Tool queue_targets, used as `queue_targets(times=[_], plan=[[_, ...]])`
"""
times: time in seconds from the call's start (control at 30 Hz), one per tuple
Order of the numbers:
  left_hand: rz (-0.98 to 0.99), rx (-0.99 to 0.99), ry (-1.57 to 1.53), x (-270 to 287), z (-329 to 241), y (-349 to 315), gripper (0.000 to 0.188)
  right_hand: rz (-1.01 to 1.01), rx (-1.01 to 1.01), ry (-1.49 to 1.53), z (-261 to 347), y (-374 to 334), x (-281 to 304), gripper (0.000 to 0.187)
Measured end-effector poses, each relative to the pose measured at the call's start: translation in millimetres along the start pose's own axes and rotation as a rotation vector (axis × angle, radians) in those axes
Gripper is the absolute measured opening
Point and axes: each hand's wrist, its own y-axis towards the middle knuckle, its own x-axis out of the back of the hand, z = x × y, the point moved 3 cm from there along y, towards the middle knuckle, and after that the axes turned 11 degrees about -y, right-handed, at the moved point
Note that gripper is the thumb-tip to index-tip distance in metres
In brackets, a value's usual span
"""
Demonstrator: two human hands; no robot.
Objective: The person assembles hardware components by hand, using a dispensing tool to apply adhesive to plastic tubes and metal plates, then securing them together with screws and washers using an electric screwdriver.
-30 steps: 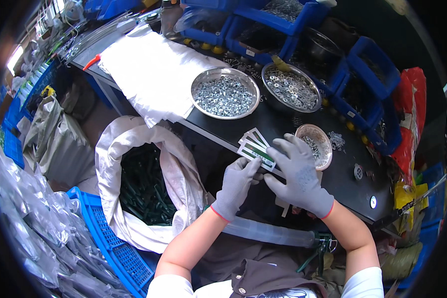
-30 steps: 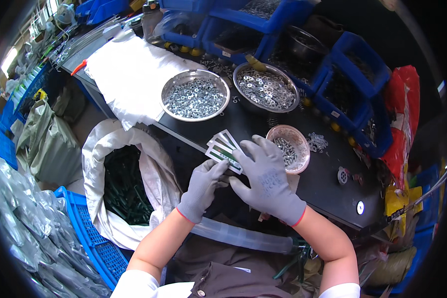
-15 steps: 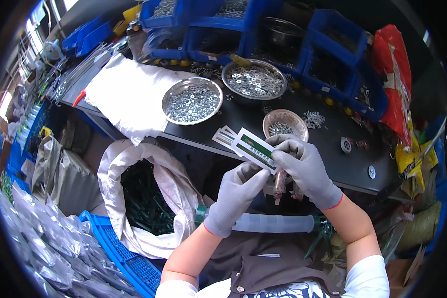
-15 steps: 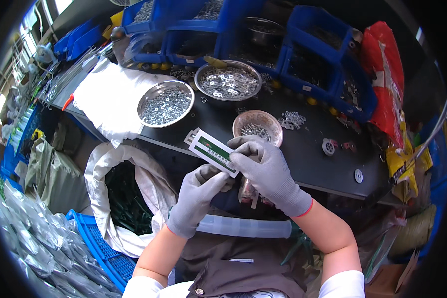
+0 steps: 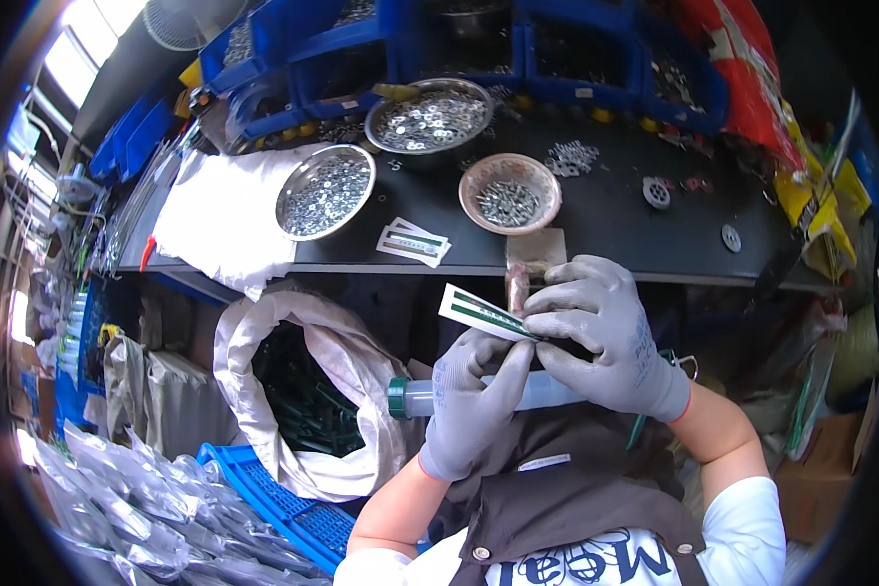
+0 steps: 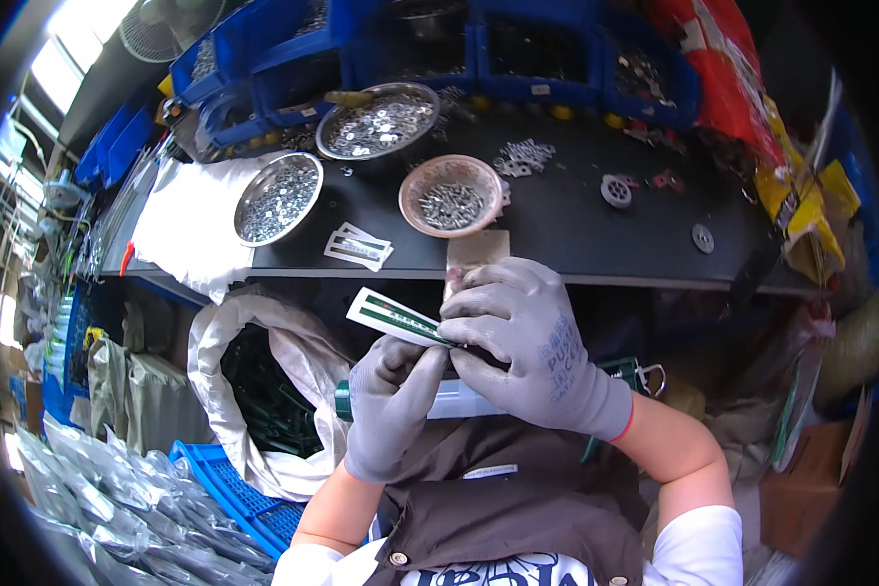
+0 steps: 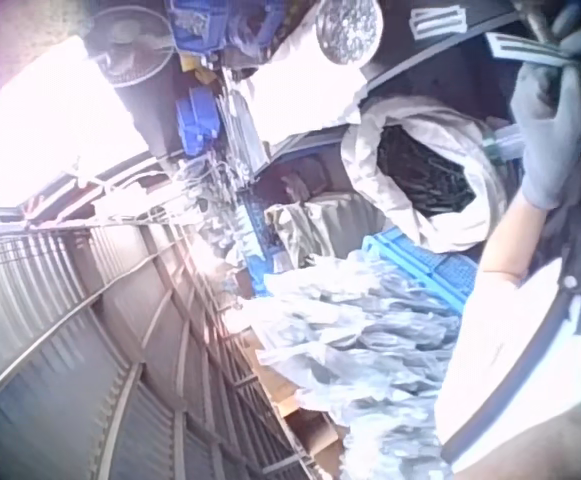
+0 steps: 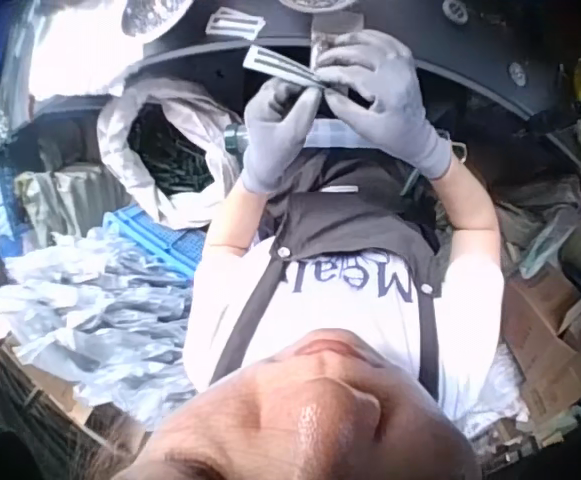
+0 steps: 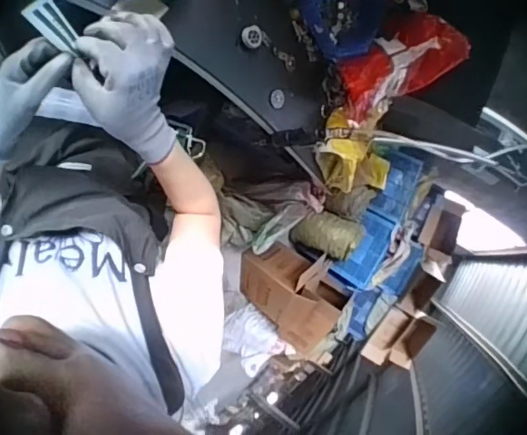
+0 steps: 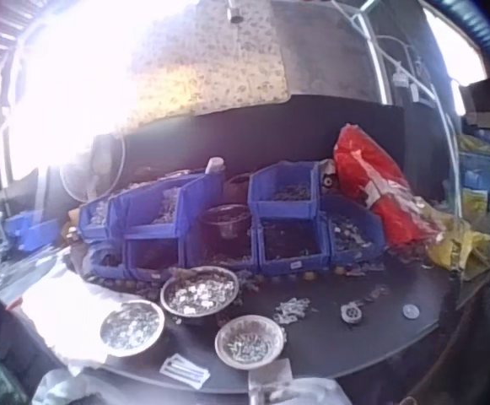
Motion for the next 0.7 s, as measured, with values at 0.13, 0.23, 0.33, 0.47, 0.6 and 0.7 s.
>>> queue_targets(times=[0.13,0.23,0.33,0.47,0.6,0.7], plan=[[0.116,-0.167,0.248,-6,-6,-13,0.016,0.107,-0.097,0.299,-11,-16,3,0.016],[0.268,-0.449,0.550,-5,-2,-19,0.018,0.215,-0.416,0.767,-14,-35,-7,0.015],[0.215,-0.240,0.388,-5,2,-22,0.019,0.159,-0.463,0.684,-4,-42,-8,0.012],[0.331,-0.270,0.396,-5,11,-25,0.016,0.210,-0.558,0.737,-18,-60,-18,0.012],[0.057,0.094,0.171,40,33,-27,0.010,-0.093,-0.751,0.680,-32,-74,-1,0.012],[-0.173,0.338,0.155,84,30,-11,0.013,-0.007,-1.085,0.831,-30,-96,12,0.012]])
